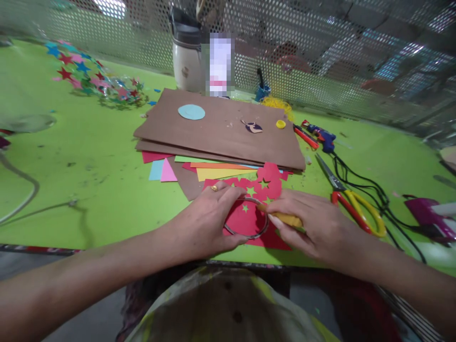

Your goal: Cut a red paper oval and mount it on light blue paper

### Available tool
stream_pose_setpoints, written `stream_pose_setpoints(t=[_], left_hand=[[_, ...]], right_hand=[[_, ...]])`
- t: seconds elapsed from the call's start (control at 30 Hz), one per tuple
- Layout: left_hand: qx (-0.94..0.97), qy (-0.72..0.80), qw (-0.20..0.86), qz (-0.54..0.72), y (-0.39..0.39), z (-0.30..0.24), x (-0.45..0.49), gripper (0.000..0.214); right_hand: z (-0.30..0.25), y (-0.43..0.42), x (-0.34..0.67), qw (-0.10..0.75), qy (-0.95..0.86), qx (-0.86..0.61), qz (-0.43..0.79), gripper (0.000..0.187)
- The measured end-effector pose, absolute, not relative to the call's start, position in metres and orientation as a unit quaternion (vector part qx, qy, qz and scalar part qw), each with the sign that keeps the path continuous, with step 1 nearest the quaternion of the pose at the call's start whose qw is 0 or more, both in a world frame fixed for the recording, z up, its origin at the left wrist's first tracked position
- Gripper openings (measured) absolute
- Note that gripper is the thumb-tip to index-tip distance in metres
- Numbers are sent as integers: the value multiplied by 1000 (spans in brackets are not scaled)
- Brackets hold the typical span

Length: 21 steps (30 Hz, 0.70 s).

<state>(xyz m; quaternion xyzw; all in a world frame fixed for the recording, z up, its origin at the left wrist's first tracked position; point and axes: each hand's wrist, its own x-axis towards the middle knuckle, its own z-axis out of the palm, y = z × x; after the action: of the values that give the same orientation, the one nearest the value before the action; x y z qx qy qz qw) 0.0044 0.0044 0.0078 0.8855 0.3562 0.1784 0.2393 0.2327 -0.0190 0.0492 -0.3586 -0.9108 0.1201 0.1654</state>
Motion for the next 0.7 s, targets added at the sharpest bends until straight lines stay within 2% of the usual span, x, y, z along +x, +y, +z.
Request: stream_pose_setpoints(t=[0.13,0.27,0.5,0.7], left_hand=[[885,356,235,184,5,7,4,56],[885,355,241,183,5,4,3,53],[885,357,241,175,6,6,4,56],[888,353,230,181,5,6,4,57]], right_hand=[[45,-11,230,184,-920,-332,101,11],[53,-13,231,151,-918,-351,107,13],[68,-19,224,90,-888,-412,184,16],[67,-18,216,124,-846,-444,268,14]])
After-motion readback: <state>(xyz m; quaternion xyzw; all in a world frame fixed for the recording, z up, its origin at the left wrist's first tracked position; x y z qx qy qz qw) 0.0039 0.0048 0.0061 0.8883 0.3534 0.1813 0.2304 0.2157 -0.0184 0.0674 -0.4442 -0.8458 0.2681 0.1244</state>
